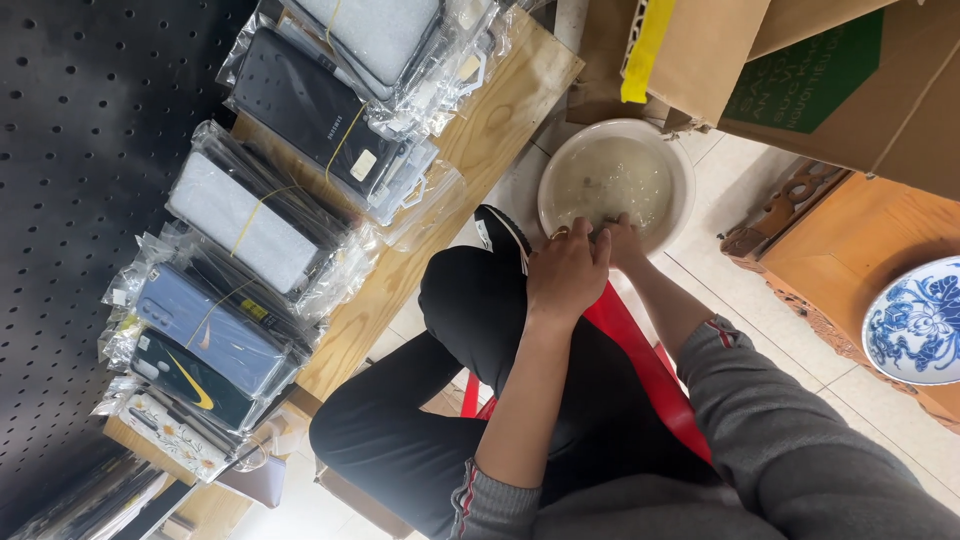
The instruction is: Cleaning various phone cases using a cloth before organizing them in a storage area.
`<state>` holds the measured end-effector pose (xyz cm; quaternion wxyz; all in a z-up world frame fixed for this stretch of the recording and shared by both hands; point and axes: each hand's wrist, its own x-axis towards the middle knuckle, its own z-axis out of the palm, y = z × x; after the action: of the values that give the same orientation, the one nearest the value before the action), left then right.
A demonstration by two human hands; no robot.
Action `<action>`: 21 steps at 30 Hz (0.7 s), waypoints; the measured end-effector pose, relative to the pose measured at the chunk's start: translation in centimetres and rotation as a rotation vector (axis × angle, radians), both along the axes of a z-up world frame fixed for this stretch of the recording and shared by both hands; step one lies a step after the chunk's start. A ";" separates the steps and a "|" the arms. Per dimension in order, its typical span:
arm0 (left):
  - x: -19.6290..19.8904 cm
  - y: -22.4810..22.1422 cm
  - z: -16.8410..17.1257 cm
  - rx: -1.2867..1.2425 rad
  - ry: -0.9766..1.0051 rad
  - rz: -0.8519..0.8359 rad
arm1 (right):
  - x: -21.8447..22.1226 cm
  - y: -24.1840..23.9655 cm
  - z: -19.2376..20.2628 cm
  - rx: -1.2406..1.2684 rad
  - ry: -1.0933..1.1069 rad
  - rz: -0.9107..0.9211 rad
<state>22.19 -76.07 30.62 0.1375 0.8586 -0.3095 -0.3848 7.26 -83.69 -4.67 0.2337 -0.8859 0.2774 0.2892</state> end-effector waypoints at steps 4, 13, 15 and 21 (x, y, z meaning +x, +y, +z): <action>0.1 -0.1 0.3 0.005 0.021 0.006 | 0.5 -0.1 -0.5 0.068 0.075 -0.210; 0.1 -0.1 0.2 0.020 0.020 -0.009 | 0.8 -0.8 1.8 0.266 0.137 -0.391; -0.1 -0.1 0.0 0.018 0.007 -0.009 | 0.6 -1.0 1.7 0.276 0.145 -0.392; -0.3 0.0 -1.0 0.013 0.001 -0.005 | 0.0 -2.1 1.3 0.200 0.061 -0.410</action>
<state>21.93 -76.10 29.60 0.1310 0.8587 -0.3089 -0.3874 7.26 -85.82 -3.35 0.3657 -0.7743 0.4285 0.2882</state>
